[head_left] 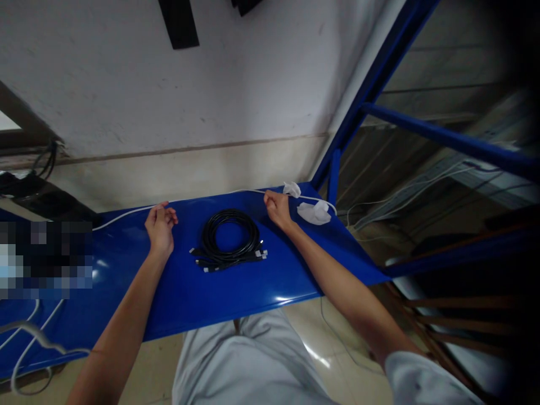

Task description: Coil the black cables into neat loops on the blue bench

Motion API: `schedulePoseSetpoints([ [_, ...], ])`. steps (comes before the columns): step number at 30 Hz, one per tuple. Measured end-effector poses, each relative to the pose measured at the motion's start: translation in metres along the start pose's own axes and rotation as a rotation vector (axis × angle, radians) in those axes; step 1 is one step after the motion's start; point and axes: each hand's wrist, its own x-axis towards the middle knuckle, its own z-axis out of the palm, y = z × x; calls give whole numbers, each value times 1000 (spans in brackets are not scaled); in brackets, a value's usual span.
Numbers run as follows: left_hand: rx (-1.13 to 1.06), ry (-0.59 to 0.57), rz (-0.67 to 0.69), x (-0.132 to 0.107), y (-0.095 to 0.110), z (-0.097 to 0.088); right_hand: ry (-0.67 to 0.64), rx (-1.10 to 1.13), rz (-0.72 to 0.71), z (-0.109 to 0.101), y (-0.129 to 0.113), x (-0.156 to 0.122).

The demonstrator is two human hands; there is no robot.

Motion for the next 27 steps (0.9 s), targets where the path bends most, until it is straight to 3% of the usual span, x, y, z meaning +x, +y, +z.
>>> schedulePoseSetpoints([
  [10,-46,-36,-121,-6,2,8,197,268,243,4,11,6],
  [16,-192,19,-232,-3,3,6,279,485,388,7,11,9],
  [27,-232,42,-264,-4,6,5,339,709,492,6,5,12],
])
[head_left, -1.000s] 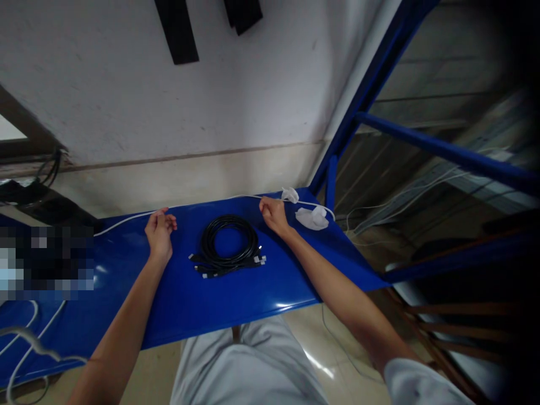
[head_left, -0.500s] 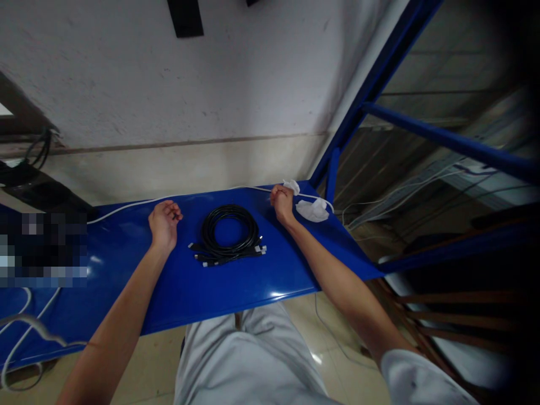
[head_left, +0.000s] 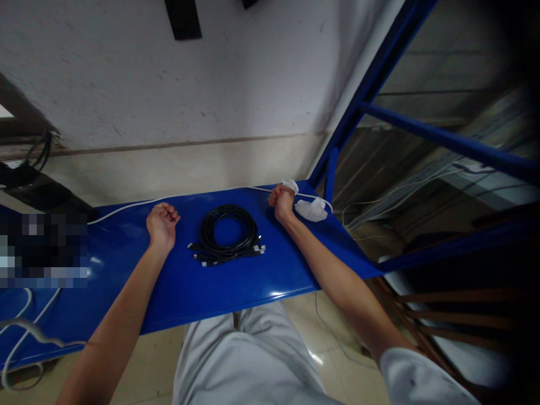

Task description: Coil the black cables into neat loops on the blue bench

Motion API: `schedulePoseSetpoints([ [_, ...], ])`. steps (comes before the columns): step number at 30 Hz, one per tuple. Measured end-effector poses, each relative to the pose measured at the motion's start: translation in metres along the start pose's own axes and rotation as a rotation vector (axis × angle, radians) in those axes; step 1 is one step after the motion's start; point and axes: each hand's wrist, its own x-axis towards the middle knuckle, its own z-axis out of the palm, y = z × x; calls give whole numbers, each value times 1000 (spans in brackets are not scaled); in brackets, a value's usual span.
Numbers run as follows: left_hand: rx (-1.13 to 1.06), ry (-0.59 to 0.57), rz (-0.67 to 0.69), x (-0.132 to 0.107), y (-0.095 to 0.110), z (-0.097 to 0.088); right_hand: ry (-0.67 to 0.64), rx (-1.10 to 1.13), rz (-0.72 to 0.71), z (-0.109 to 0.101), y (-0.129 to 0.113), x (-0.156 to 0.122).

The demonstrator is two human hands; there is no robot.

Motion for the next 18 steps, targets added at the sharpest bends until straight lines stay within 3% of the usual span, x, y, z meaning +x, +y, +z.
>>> schedulePoseSetpoints([
  [18,14,2,8,0,-1,0,33,27,14,-1,5,3],
])
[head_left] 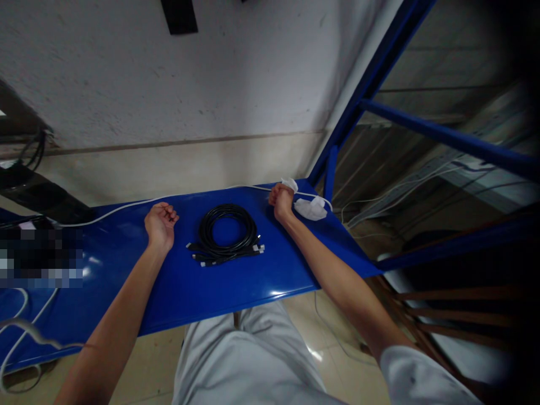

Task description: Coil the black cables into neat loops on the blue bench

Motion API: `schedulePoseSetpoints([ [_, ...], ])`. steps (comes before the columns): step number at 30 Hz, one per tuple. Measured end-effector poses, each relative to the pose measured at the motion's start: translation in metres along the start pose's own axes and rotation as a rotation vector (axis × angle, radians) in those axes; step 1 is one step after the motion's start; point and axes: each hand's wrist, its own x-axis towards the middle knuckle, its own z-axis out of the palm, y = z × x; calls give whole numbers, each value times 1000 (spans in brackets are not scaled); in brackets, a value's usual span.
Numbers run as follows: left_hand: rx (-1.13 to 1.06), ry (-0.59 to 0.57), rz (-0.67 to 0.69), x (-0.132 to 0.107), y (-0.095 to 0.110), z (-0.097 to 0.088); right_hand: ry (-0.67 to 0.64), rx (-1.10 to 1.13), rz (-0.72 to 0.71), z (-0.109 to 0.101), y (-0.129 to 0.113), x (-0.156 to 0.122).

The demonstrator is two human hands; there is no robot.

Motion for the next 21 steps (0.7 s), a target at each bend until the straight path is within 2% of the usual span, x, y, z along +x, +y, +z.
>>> schedulePoseSetpoints([
  [21,35,-2,19,0,1,0,10,-17,7,1,-4,-4],
])
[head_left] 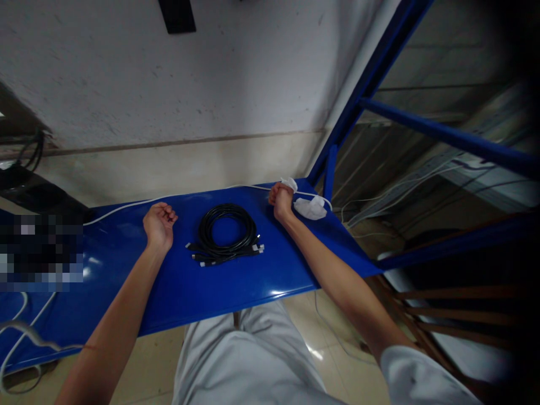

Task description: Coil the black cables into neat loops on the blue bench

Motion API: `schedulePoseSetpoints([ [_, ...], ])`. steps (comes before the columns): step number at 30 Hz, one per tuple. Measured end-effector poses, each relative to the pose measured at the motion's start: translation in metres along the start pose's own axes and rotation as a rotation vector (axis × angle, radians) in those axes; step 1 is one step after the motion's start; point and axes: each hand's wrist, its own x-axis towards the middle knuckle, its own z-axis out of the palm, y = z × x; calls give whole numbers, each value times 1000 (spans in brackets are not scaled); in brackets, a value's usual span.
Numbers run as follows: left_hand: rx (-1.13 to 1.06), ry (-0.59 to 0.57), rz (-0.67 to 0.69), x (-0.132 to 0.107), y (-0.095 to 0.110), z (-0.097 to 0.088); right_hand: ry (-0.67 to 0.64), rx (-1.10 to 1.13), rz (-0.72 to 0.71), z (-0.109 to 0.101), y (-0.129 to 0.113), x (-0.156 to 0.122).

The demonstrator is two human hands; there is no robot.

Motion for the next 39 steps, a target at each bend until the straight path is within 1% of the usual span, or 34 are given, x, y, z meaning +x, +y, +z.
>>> schedulePoseSetpoints([
  [22,16,-1,-17,0,1,0,11,-13,9,1,0,2],
  [35,7,-8,-7,0,0,0,-10,-44,-10,0,-1,0],
  [37,9,-6,0,0,0,0,-34,-81,-35,3,-8,-3],
  [39,15,1,11,1,0,0,-130,-192,-117,7,-21,-12],
])
